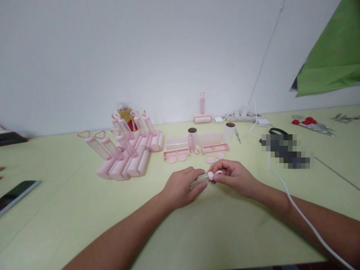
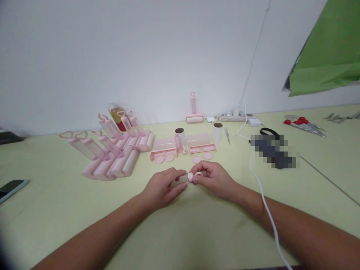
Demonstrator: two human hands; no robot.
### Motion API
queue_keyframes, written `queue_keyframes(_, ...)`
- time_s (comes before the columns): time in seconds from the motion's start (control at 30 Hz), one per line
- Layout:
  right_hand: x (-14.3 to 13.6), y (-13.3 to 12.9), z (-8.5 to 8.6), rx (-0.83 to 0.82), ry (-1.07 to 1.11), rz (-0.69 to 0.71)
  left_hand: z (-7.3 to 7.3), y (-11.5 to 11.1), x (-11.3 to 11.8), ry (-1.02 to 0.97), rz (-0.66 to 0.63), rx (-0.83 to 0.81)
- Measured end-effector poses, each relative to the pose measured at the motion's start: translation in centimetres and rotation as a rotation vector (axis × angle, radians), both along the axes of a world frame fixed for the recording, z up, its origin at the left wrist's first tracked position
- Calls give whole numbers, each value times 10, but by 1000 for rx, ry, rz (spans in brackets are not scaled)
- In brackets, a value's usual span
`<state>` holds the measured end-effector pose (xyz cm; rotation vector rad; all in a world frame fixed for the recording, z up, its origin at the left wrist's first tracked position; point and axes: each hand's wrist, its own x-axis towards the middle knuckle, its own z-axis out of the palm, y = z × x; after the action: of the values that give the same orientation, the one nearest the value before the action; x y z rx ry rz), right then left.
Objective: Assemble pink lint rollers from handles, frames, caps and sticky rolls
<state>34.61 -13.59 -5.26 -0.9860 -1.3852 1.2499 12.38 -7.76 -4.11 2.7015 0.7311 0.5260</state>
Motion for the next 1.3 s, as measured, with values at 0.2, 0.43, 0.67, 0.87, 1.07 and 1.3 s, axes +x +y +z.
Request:
queue_keyframes(0.2,4,0,-5,35,-107,-3,0,0,0,-12,-10,6)
queue_keyframes(0.43,4,-1,-6,59,-210,27,-1,-1,-1,-16,-10,19)
queue_keyframes(0.67,8,-8,3,261,-403,-160,-1,0,-1,3,-45,60)
queue_keyframes(0.87,7,-15,13,603,-648,-231,0,-4,2,62,-72,132)
queue_keyframes(1.07,2,-16,15,689,-714,-216,-2,-6,3,61,-88,169)
queue_keyframes(1.3,3,-16,15,688,-738,-214,-4,-6,4,34,-68,150)
